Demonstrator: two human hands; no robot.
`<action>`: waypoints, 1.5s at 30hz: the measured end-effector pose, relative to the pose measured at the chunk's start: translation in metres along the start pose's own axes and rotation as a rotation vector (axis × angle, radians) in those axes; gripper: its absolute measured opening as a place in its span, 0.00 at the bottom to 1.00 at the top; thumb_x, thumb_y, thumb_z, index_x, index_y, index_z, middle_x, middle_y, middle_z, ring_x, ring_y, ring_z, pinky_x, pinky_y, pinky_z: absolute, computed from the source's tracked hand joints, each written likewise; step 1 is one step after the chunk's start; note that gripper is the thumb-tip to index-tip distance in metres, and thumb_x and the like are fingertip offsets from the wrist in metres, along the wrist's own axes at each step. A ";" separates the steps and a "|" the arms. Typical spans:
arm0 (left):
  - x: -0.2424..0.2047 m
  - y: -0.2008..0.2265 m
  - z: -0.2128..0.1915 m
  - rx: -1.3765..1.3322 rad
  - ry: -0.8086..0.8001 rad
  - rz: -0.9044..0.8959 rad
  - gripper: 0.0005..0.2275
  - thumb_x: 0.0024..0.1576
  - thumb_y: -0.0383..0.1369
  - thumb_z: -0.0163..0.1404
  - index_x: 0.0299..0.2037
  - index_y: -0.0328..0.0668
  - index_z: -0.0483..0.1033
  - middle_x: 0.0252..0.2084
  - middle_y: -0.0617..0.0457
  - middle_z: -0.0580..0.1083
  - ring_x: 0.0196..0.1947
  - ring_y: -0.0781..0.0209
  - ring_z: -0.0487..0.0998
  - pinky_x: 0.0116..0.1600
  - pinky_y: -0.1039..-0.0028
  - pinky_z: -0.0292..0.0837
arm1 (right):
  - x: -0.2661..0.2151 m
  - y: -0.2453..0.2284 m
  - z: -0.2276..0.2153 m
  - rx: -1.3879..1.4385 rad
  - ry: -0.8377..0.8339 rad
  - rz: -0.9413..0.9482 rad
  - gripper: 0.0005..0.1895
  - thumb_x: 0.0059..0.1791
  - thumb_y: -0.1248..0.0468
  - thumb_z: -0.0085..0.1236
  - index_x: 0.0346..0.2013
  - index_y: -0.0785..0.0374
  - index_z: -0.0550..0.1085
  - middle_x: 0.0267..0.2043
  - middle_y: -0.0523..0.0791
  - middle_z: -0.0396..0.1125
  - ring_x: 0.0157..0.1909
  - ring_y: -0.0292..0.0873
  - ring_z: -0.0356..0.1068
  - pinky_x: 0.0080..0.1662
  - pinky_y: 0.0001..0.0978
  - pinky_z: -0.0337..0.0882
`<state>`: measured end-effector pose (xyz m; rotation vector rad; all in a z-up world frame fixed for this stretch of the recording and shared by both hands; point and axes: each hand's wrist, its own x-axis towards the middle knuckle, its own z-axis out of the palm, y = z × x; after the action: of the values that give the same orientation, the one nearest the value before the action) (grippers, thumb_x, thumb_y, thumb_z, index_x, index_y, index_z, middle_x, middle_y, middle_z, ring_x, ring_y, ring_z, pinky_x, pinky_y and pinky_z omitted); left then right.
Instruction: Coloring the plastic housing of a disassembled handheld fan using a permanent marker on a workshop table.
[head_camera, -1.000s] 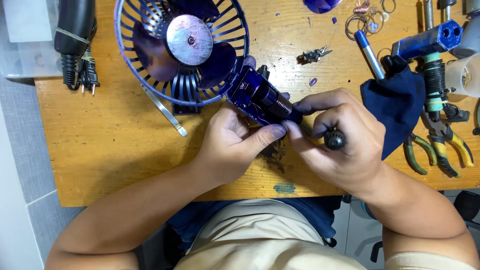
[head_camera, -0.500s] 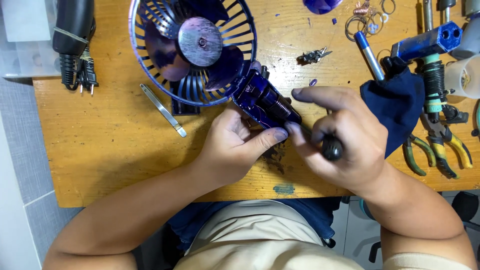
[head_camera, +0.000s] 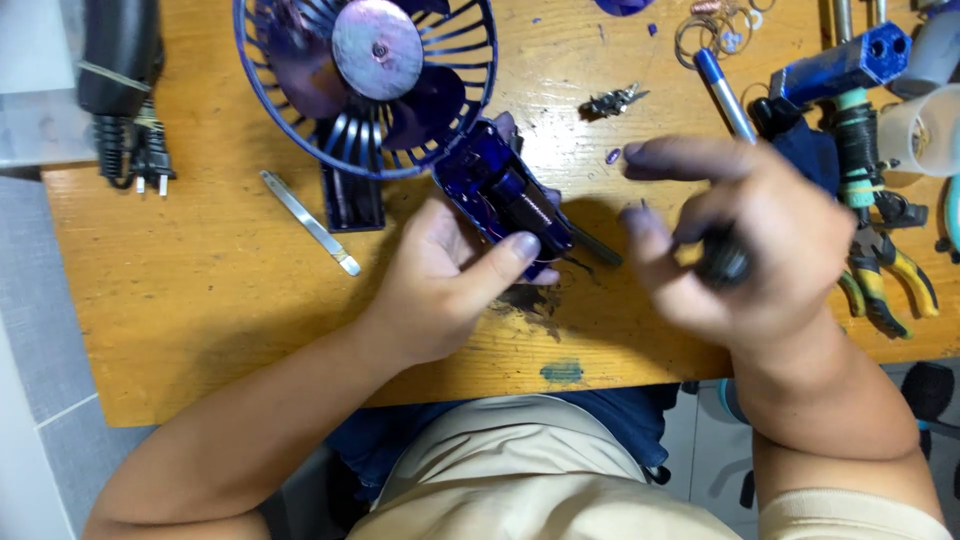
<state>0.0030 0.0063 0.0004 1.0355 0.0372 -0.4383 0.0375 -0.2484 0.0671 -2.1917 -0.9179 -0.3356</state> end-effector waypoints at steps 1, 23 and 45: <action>0.000 0.004 0.000 -0.006 -0.005 -0.007 0.15 0.69 0.24 0.55 0.63 0.30 0.67 0.58 0.38 0.79 0.58 0.45 0.85 0.58 0.54 0.97 | -0.006 0.009 -0.002 -0.004 -0.004 0.008 0.15 0.61 0.78 0.63 0.32 0.71 0.68 0.53 0.72 0.79 0.54 0.68 0.87 0.48 0.45 0.84; 0.018 0.037 -0.020 0.139 -0.001 -0.064 0.38 0.71 0.32 0.54 0.88 0.51 0.44 0.62 0.46 0.76 0.60 0.53 0.85 0.61 0.54 0.99 | 0.000 0.026 0.028 -0.290 -0.770 0.296 0.17 0.60 0.51 0.67 0.42 0.62 0.75 0.38 0.52 0.75 0.40 0.61 0.76 0.41 0.59 0.78; 0.013 0.022 -0.010 0.312 -0.048 -0.160 0.22 0.67 0.33 0.57 0.70 0.36 0.68 0.60 0.48 0.77 0.61 0.59 0.80 0.68 0.65 0.85 | -0.024 0.051 -0.022 -0.591 -0.366 0.506 0.31 0.75 0.56 0.79 0.42 0.66 0.65 0.37 0.53 0.67 0.38 0.64 0.69 0.42 0.58 0.66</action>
<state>0.0251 0.0200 0.0099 1.3336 0.0085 -0.6278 0.0570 -0.3003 0.0443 -3.0011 -0.4327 0.0587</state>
